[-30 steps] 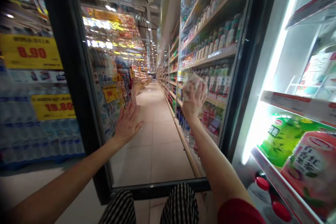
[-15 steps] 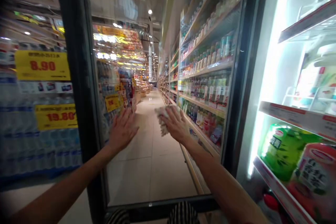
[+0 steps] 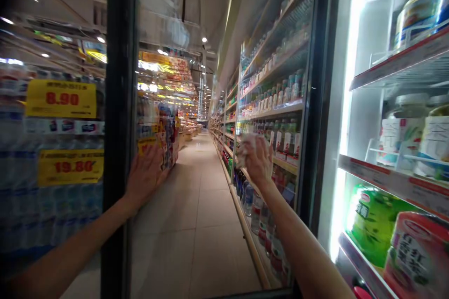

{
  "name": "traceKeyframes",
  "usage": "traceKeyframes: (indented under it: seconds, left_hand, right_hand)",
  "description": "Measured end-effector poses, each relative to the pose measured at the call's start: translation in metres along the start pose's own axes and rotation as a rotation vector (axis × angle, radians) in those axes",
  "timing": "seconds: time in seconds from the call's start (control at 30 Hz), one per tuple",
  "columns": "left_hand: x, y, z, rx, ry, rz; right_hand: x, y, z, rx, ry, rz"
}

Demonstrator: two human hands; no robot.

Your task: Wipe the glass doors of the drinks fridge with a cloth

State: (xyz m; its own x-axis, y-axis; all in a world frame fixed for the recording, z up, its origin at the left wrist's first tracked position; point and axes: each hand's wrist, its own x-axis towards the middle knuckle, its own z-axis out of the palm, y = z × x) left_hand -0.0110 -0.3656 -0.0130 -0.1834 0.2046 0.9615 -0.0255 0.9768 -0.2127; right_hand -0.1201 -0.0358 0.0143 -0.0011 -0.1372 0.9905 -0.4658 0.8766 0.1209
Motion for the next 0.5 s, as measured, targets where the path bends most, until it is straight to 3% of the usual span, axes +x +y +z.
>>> traceKeyframes:
  seconds: [0.07, 0.1, 0.13, 0.2, 0.3, 0.33, 0.37, 0.4, 0.5]
  left_hand:
    - [0.0, -0.001, -0.001, 0.013, 0.0, -0.004]
    - [-0.001, 0.0, 0.0, 0.016, 0.002, -0.007]
    - [-0.001, 0.0, 0.0, 0.017, 0.006, -0.008]
    - [-0.001, 0.001, 0.0, 0.015, 0.007, -0.009]
    - [0.0, -0.004, -0.004, 0.001, -0.018, 0.003]
    - [0.001, -0.007, -0.005, -0.003, -0.02, -0.005]
    - [0.002, -0.011, -0.008, -0.008, -0.015, -0.023]
    - [0.003, -0.016, -0.01, -0.015, -0.005, -0.045]
    - [0.008, -0.028, -0.015, -0.04, 0.03, -0.079]
  right_hand:
    - [0.018, 0.005, 0.001, -0.043, 0.174, 0.363]
    - [0.026, -0.001, 0.003, -0.045, 0.214, 0.457]
    - [0.03, -0.012, 0.006, -0.034, 0.21, 0.463]
    - [0.029, -0.048, 0.012, 0.015, 0.087, 0.218]
    - [0.017, -0.088, 0.017, 0.112, -0.124, -0.372]
    - [0.016, -0.087, 0.016, 0.12, -0.158, -0.457]
    - [0.02, -0.078, 0.013, 0.107, -0.16, -0.443]
    - [0.027, -0.062, 0.01, 0.077, -0.131, -0.324]
    - [0.066, -0.002, 0.0, -0.013, 0.113, 0.321]
